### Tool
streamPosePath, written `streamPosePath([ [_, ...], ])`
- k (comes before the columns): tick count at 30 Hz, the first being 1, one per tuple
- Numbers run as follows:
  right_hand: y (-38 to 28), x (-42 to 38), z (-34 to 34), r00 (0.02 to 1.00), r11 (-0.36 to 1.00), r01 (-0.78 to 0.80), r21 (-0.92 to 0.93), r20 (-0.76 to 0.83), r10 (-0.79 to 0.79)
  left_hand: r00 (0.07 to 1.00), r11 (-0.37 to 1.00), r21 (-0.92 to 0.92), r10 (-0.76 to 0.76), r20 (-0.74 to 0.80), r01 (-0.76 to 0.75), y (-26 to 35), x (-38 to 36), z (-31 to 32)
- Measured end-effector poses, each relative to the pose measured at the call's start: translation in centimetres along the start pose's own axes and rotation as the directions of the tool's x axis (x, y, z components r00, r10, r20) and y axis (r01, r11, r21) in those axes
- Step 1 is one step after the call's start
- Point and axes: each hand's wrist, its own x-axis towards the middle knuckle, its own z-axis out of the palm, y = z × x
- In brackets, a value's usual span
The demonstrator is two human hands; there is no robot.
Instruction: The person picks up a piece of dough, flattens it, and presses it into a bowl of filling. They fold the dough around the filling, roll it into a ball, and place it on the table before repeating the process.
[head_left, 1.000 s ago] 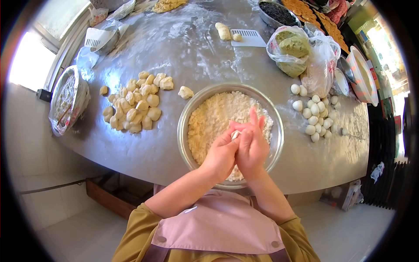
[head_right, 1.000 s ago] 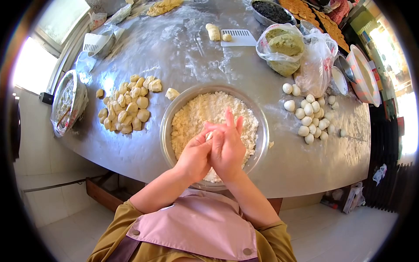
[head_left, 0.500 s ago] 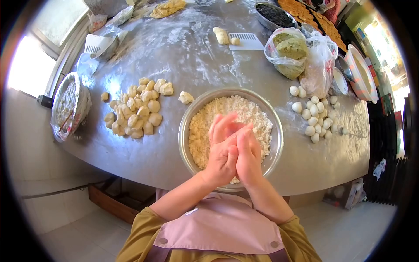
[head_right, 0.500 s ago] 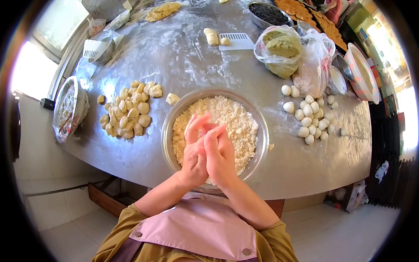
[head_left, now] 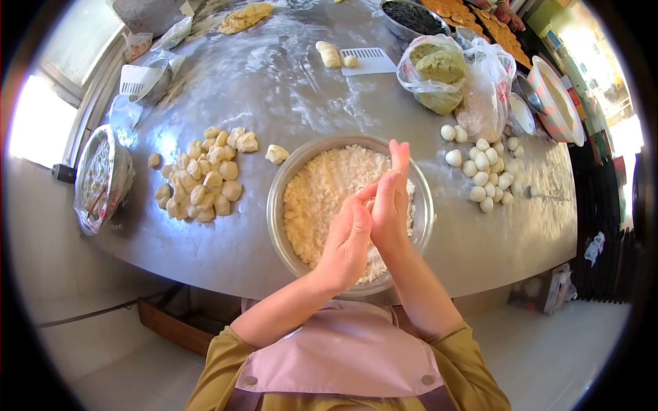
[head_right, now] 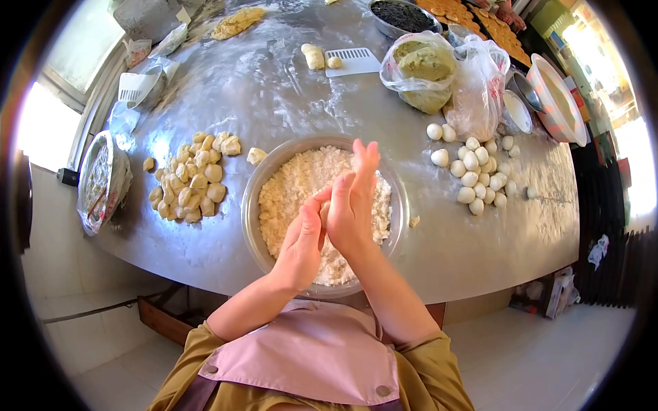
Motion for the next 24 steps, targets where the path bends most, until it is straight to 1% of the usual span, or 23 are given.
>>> streamPosePath([
  [1, 0.1, 0.2, 0.0, 1.000, 1.000, 0.005, -0.002, -0.025, -0.005, 1.000, 0.999, -0.036, -0.027, -0.013, 0.027, 0.2, 0.2, 0.0],
  [2, 0.1, 0.1, 0.6, 0.997, 0.998, 0.069, 0.009, -0.017, -0.068, 0.998, 0.996, -0.075, -0.053, -0.027, 0.051, 0.5, 0.7, 0.0],
  [3, -0.1, -0.2, 0.7, 0.998, 0.992, 0.060, 0.108, 0.014, -0.061, 0.996, 0.990, -0.115, -0.082, -0.038, 0.077, 0.9, 1.2, 0.2],
  [4, -0.2, -0.3, 0.7, 0.998, 0.978, 0.044, 0.204, 0.045, -0.054, 0.989, 0.979, -0.205, -0.040, -0.144, 0.010, 1.9, 1.4, 1.0],
  [5, -0.8, -0.6, 0.5, 0.994, 0.924, -0.049, 0.379, 0.109, 0.008, 0.982, 0.986, -0.162, -0.062, -0.180, 0.033, 1.7, 1.5, 0.9],
  [6, -1.6, -0.8, 0.3, 0.981, 0.830, -0.148, 0.537, 0.184, 0.056, 0.972, 0.991, -0.118, -0.082, -0.220, 0.057, 1.4, 1.6, 0.4],
  [7, -2.6, -1.2, 0.4, 0.980, 0.811, -0.141, 0.568, 0.194, 0.035, 0.960, 0.994, -0.072, -0.098, -0.263, 0.082, 1.2, 1.6, 0.1],
  [8, -3.5, -1.5, 0.5, 0.979, 0.790, -0.135, 0.598, 0.203, 0.014, 0.904, 0.981, -0.183, -0.137, -0.406, 0.067, 1.2, 1.9, 0.2],
  [9, -4.5, -1.9, 0.6, 0.977, 0.767, -0.131, 0.628, 0.212, -0.007, 0.903, 0.977, -0.213, -0.101, -0.418, 0.011, 1.2, 2.1, -0.3],
  [10, -3.2, -2.2, 0.9, 0.980, 0.762, -0.124, 0.635, 0.200, -0.007, 0.899, 0.970, -0.240, -0.064, -0.434, -0.047, 1.1, 2.3, -1.2],
  [11, -3.1, -2.4, 0.7, 0.977, 0.836, -0.084, 0.543, 0.209, -0.037, 0.892, 0.958, -0.266, -0.026, -0.452, -0.107, 1.1, 2.4, -1.8],
  [12, -2.9, -2.7, 0.5, 0.974, 0.896, -0.037, 0.442, 0.218, -0.068, 0.862, 0.959, -0.278, -0.093, -0.498, -0.057, 2.6, 2.3, -1.5],
  [13, -2.8, -2.9, 0.3, 0.969, 0.941, 0.016, 0.339, 0.226, -0.098, 0.871, 0.966, -0.255, -0.089, -0.483, -0.043, 2.7, 2.1, -1.9],
  [14, -2.5, -3.1, 0.6, 0.956, 0.938, 0.028, 0.345, 0.266, -0.126, 0.878, 0.972, -0.233, -0.086, -0.471, -0.030, 2.8, 1.8, -2.3],
  [15, -2.4, -3.3, 1.0, 0.940, 0.936, 0.041, 0.350, 0.305, -0.155, 0.881, 0.970, -0.228, -0.031, -0.472, -0.088, 2.7, 1.7, -2.0],
  [16, -2.8, -3.5, 1.4, 0.969, 0.956, 0.018, 0.292, 0.231, -0.089, 0.881, 0.964, -0.224, 0.024, -0.472, -0.146, 2.5, 1.7, -1.8],
  [17, -3.2, -3.6, 1.3, 0.976, 0.954, -0.043, 0.297, 0.218, -0.024, 0.909, 0.908, -0.383, -0.005, -0.416, -0.171, 3.0, 1.6, -1.9],
  [19, -3.7, -3.6, 0.5, 0.977, 0.938, -0.163, 0.307, 0.185, 0.109, 0.959, 0.723, -0.668, -0.026, -0.281, -0.176, 4.5, 1.4, -2.1],
  [20, -2.8, -3.4, 0.6, 0.975, 0.895, -0.169, 0.412, 0.206, 0.089, 0.972, 0.799, -0.587, -0.016, -0.234, -0.128, 4.1, 1.1, -2.7],
  [21, -2.7, -3.2, 0.1, 0.922, 0.881, -0.283, 0.380, 0.359, 0.142, 0.982, 0.865, -0.494, -0.007, -0.187, -0.088, 3.6, 0.7, -3.3],
  [22, -2.5, -3.0, -0.5, 0.842, 0.860, -0.391, 0.328, 0.505, 0.190, 0.985, 0.952, -0.307, -0.072, -0.156, 0.021, 3.5, 0.1, -3.5],
  [23, -2.6, -2.9, -0.7, 0.735, 0.834, -0.488, 0.257, 0.636, 0.234, 0.990, 0.972, -0.236, -0.039, -0.138, 0.005, 2.8, 0.1, -3.9],
  [24, -3.9, -3.2, -0.4, 0.817, 0.853, -0.431, 0.295, 0.530, 0.229, 0.993, 0.986, -0.166, -0.005, -0.120, -0.015, 2.2, 0.2, -4.3],
])
